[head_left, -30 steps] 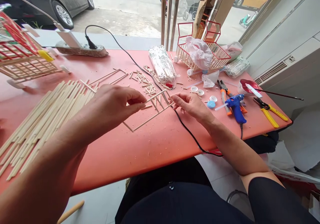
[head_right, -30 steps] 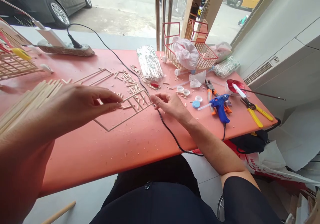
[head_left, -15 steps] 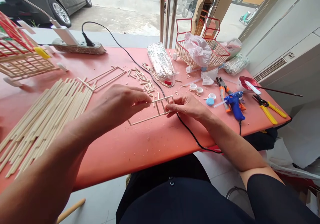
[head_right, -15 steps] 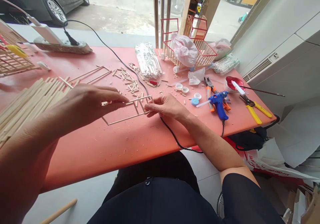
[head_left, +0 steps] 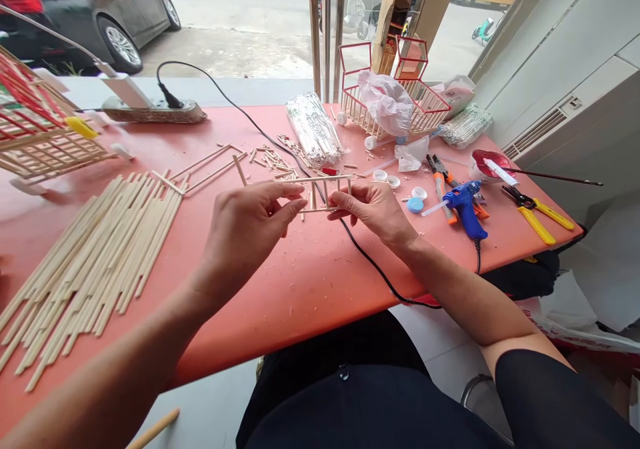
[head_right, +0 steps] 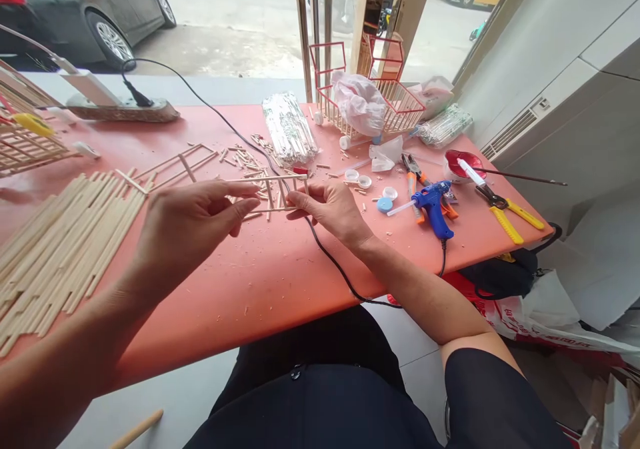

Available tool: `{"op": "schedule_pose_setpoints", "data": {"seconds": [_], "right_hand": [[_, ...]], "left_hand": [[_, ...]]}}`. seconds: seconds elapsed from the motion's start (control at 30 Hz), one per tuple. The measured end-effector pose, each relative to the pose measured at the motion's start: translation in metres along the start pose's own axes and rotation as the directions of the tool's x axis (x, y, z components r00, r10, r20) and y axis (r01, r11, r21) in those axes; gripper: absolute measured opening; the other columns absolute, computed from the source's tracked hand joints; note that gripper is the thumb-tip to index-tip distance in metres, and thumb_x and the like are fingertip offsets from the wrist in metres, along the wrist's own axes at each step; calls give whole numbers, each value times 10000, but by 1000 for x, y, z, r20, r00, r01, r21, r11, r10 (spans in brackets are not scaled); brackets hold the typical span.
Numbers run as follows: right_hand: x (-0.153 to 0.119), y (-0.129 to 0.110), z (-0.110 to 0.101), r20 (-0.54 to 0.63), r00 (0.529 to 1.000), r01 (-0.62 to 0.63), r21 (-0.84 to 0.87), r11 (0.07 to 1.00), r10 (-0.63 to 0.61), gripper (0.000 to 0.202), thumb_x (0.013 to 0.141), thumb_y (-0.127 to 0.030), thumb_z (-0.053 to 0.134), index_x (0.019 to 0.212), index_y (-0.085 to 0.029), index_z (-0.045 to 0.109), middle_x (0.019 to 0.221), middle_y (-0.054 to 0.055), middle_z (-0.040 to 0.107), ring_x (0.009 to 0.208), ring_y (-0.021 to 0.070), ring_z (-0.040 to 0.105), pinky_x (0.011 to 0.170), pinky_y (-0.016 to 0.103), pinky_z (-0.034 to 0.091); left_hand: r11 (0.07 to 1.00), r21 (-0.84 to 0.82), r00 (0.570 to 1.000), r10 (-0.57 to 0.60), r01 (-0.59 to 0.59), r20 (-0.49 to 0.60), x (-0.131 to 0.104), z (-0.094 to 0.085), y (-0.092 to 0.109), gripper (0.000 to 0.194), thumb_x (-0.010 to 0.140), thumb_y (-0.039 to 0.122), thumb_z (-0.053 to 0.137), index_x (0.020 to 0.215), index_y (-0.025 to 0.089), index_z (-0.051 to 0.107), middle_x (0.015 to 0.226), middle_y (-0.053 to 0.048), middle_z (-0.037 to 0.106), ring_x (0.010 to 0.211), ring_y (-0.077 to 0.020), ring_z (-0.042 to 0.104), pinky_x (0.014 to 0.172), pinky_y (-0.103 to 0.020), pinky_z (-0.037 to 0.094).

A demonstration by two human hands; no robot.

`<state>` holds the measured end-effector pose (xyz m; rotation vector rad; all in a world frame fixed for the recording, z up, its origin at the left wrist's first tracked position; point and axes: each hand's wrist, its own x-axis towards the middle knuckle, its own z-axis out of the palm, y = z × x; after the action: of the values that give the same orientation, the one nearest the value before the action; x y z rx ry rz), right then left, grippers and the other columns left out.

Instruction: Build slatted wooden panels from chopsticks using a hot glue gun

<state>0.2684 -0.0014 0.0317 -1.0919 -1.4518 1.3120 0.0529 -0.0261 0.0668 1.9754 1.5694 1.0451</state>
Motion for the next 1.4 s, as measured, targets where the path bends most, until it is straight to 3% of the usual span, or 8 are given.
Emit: {"op": "schedule_pose_setpoints", "data": {"seconds": [0.2, 0.4, 1.4], "right_hand": [[-3, 0, 5, -1, 1000, -1, -5, 1000, 1, 563, 778, -711, 836, 833, -159, 739, 813, 40, 766, 756, 196, 803, 488, 200, 434], [-3, 3, 8, -4, 1000, -30, 22, 999, 30, 567, 746, -705, 862, 833, -158, 741, 834, 48, 782, 754, 195, 804, 481, 201, 429], [-3, 4, 11, -1, 998, -67, 39, 997, 67, 541, 749, -679, 875, 838, -159, 757, 863, 70, 812, 766, 201, 814, 497, 202, 463]], "left_hand": [[978, -125, 980, -152, 167, 127, 2, 8, 4, 195, 863, 293, 708, 960, 189, 842, 475, 57, 615, 396, -104, 529, 454, -229, 405], [938, -227, 950, -209, 262, 231, 6, 12, 2, 220, 832, 366, 725, 875, 168, 813, 463, 27, 628, 358, -107, 495, 394, -220, 377], [968, -127, 957, -185, 217, 224, 6, 13, -5, 196, 824, 349, 676, 774, 208, 802, 456, 27, 610, 422, -116, 478, 444, -227, 350]]}}
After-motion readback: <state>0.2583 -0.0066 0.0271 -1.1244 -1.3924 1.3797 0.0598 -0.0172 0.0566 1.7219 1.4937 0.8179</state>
